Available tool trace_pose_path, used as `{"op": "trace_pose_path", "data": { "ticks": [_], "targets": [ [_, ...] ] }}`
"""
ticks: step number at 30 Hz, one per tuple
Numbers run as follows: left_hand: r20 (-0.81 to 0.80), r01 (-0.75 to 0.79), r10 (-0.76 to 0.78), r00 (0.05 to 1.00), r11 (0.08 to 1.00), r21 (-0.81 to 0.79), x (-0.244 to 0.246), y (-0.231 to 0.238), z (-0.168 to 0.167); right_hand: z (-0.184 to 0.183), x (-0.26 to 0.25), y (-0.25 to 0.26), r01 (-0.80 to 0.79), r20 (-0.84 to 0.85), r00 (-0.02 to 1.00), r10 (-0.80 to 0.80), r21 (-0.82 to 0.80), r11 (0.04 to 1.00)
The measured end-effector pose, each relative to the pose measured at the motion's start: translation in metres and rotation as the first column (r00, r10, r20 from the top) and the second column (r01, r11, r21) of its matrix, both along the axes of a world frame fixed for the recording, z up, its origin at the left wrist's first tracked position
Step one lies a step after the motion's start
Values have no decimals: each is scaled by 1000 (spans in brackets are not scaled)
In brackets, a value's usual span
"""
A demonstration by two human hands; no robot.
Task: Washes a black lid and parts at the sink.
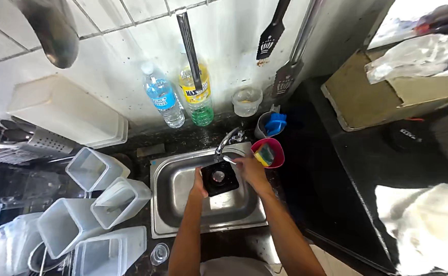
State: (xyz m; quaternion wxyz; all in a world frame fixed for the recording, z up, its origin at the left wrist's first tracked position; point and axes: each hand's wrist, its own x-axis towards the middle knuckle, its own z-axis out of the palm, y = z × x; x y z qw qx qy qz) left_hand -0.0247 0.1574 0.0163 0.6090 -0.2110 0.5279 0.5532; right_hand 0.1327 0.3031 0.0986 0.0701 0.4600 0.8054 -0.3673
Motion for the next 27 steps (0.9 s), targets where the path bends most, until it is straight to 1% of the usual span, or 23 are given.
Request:
{"op": "trace_pose_path", "data": {
  "ticks": [2, 6, 13, 18, 20, 23, 25, 27],
  "targets": [
    [32, 34, -33, 999, 999, -32, -1, 6, 0, 0, 18, -5, 49, -25, 998, -50, -37, 998],
    [8, 134, -134, 991, 991, -29, -2, 24, -3, 1, 41, -13, 133, -13, 991, -133, -38, 990],
    [-53, 235, -235, 971, 972, -2, -2, 53, -3, 5, 54, -11, 193, -31, 980, -194, -40, 980],
    [-65, 305, -306, 950, 952, -20, -9, 65, 3, 4, 63, -23, 221, -79, 971, -224, -45, 974],
    [-75, 378, -376, 923, 926, 0, -15, 71, 7, 10, 60, -26, 186, -89, 979, -183, 20, 982],
    [-125, 544, -539, 833, 839, 7, -22, 78, 15, 28, 37, -14, -1, 18, 1000, -2, 132, 991],
    [-217, 656, -654, 725, 752, -72, -23, 80, 27, 32, 10, -1, -121, 100, 989, 107, 149, 981],
    [-285, 730, -743, 606, 662, -173, -23, 88, 39, 24, -17, 11, -229, 170, 965, 201, 169, 959]
  ]
}}
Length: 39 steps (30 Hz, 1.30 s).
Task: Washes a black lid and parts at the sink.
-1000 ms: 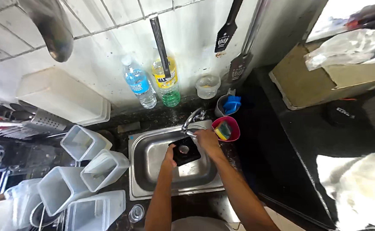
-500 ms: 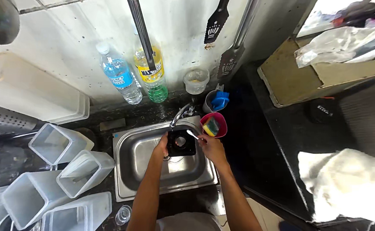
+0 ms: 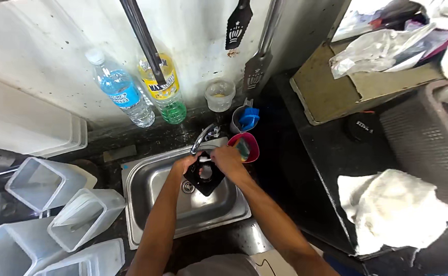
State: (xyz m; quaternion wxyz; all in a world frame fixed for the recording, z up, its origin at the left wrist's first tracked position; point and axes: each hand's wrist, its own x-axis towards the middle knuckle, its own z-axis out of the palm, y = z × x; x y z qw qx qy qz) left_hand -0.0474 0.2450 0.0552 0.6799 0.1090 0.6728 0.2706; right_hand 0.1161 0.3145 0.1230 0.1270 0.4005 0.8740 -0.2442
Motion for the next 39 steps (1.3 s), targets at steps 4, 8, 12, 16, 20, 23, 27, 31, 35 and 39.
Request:
{"op": "trace_pose_path", "data": {
  "ticks": [4, 8, 12, 16, 20, 23, 27, 31, 35, 39],
  "targets": [
    [-246, 177, -181, 952, 983, -40, -1, 5, 7, -6, -40, 8, -123, 68, 990, 122, 8, 992],
    [-307, 147, -157, 939, 988, -56, -6, -1, 14, 22, -53, -13, -102, 117, 988, 100, 10, 995],
    [-274, 115, -123, 954, 992, -46, -11, -13, 9, 16, -57, -12, -104, 114, 988, 106, -18, 994],
    [-247, 121, -116, 962, 993, 8, -6, -9, -1, -21, -50, 5, -115, 76, 991, 114, 3, 993],
    [-229, 63, -68, 971, 998, -31, -10, -17, 2, -13, -43, -2, -114, 107, 988, 110, 27, 993],
    [-232, 55, -63, 971, 998, -40, -9, -20, -6, -31, -43, -9, -133, 56, 989, 137, -61, 989],
    [-193, 20, -20, 981, 1000, 0, -10, -21, -3, -36, -31, 0, -6, 24, 1000, 5, 8, 1000],
    [-117, -37, 32, 993, 999, -38, -17, -29, 13, 0, -5, 9, 95, -11, 995, -95, 17, 995],
    [126, -78, 80, 989, 997, -16, -30, -21, -20, 4, 36, 3, 227, -79, 970, -231, -56, 972],
    [140, -55, 53, 989, 998, 9, -39, -10, -38, -25, 74, -26, 308, -181, 918, -353, -234, 922]
  ]
}}
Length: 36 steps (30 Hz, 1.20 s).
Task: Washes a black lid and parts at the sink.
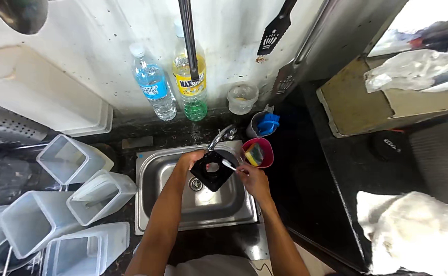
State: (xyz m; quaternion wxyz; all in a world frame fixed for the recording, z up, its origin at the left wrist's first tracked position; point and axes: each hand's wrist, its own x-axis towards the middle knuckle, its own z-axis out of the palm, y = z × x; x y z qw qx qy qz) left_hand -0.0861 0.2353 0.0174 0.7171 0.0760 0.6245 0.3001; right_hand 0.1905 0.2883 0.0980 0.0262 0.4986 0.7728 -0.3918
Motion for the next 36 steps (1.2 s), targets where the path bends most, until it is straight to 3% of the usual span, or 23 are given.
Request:
{"op": "trace_pose_path", "data": {
  "ticks": [4, 6, 8, 9, 11, 14, 15, 20, 23, 26, 29, 32, 36],
  "targets": [
    [-159, 104, -93, 983, 993, 61, 7, 10, 13, -10, 19, -29, 154, -125, 981, -151, 19, 988],
    [-196, 139, -110, 974, 981, 137, 11, 13, 9, -7, 18, -32, 180, -76, 981, -177, 39, 983],
    [-397, 218, -133, 908, 960, 178, 21, 9, 31, -4, 11, -26, 143, 24, 989, -143, 14, 990],
    [-514, 231, -106, 851, 955, 186, 27, 4, 44, -2, 6, -21, 115, 63, 991, -115, 3, 993],
    [-578, 86, 95, 811, 957, 278, 30, -11, 41, 1, -8, -12, 53, 88, 995, -51, -16, 998],
    [-278, -339, 498, 821, 818, 465, 38, -40, 16, -2, -43, 8, -61, 67, 996, 57, 60, 996],
    [-152, -416, 555, 818, 753, 510, 43, -50, 10, -7, -59, 20, -106, 48, 994, 102, 106, 989],
    [152, -553, 584, 797, 607, 570, 73, -76, 4, -39, -121, 74, -351, 106, 936, 335, 302, 886],
    [319, -738, 677, 663, 521, 429, 78, -68, 2, -39, -140, 86, -476, 0, 867, 499, 295, 828],
    [397, -889, 798, 454, 434, 146, 78, -56, -10, -26, -148, 61, -528, -191, 821, 538, 101, 843],
    [408, -941, 865, 292, 336, -38, 83, -45, -31, -19, -142, 52, -519, 43, 850, 525, 232, 822],
    [350, -940, 896, 274, 326, -100, 87, -38, -38, -36, -139, 71, -504, 264, 862, 434, 344, 792],
    [280, -916, 893, 351, 389, -93, 88, -18, -44, -39, -146, 94, -673, 457, 725, 515, 314, 669]
  ]
}}
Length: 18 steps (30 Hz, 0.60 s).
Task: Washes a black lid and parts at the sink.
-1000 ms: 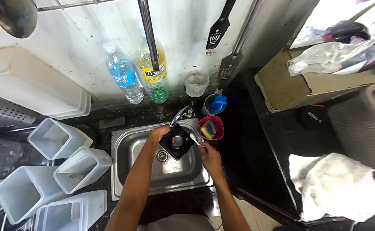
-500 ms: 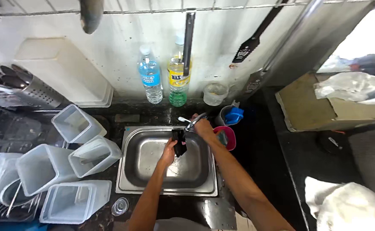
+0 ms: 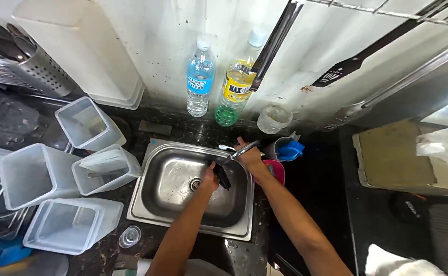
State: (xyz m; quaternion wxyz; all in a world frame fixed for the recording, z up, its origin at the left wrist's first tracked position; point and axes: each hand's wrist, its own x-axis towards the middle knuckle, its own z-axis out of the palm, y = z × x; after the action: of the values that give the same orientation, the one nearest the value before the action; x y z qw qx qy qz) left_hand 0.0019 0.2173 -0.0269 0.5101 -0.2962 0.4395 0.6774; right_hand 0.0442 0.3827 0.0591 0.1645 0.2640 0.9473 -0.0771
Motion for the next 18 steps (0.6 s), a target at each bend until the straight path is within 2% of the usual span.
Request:
{"op": "trace_pose_path", "data": {
  "ticks": [3, 8, 12, 15, 18],
  "targets": [
    [-43, -33, 30, 999, 998, -61, 1, 13, 1, 0, -8, 4, -129, 15, 992, 129, 9, 992],
    [-86, -47, 31, 996, 981, -188, 0, 29, -1, 7, -24, 0, -116, 98, 989, 115, 11, 993],
    [-58, -60, 51, 997, 985, -161, -4, 26, -4, 7, -26, -12, -58, 72, 996, 56, 29, 998],
    [-49, -68, 64, 997, 992, -107, -6, 19, -4, -1, -19, -41, -14, -133, 991, -8, -162, 987],
    [-41, -98, 97, 994, 995, -10, 1, 6, -2, -4, -12, -80, -102, -291, 956, -42, -461, 882]
  ]
}}
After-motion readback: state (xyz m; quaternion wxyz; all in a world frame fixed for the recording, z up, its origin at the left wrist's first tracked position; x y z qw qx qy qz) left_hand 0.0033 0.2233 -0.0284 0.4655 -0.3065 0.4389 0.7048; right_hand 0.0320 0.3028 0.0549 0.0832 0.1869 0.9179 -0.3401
